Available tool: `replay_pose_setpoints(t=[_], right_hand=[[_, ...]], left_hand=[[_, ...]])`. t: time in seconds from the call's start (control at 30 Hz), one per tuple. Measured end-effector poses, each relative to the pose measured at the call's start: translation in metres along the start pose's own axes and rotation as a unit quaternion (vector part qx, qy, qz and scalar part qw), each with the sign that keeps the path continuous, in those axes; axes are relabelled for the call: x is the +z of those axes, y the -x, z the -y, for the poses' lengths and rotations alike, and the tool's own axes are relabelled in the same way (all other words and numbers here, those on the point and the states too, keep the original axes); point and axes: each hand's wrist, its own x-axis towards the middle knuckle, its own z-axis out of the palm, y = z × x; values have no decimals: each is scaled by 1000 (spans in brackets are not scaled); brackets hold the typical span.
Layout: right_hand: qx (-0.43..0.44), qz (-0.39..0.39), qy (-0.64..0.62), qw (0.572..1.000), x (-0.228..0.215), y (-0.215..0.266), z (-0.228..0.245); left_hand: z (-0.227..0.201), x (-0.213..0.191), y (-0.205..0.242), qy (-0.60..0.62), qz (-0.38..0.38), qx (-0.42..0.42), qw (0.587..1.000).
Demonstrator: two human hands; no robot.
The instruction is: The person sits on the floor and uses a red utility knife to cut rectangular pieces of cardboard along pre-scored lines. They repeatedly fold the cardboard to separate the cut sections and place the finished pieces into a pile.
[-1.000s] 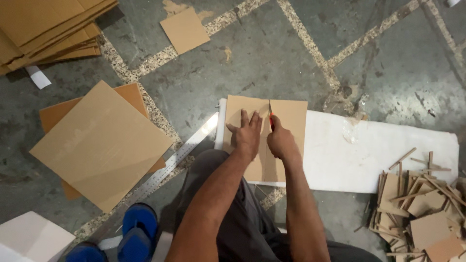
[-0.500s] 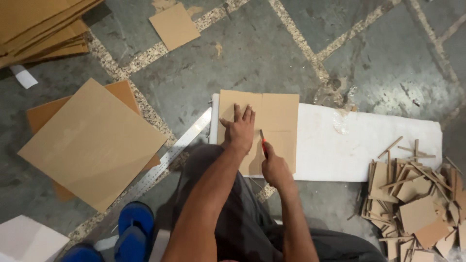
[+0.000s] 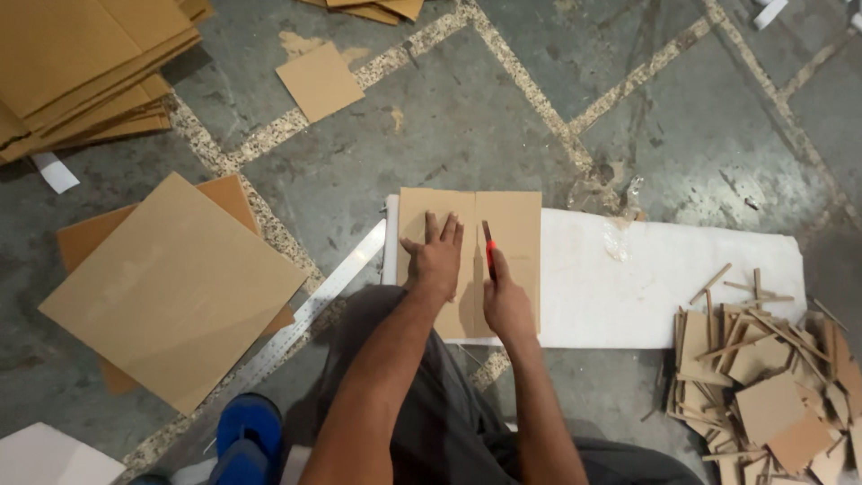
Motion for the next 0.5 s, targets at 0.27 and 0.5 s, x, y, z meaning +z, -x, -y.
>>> replay_pose_setpoints(t=[0.27,0.5], right_hand=[[-39,-25,-17,999,33,-68,2],[-53,-18,31,998,17,-79,24]], left_hand=[[0,9,-5,-20,-10,5,1000],[-9,38,-29,-15,-122,-41,992]])
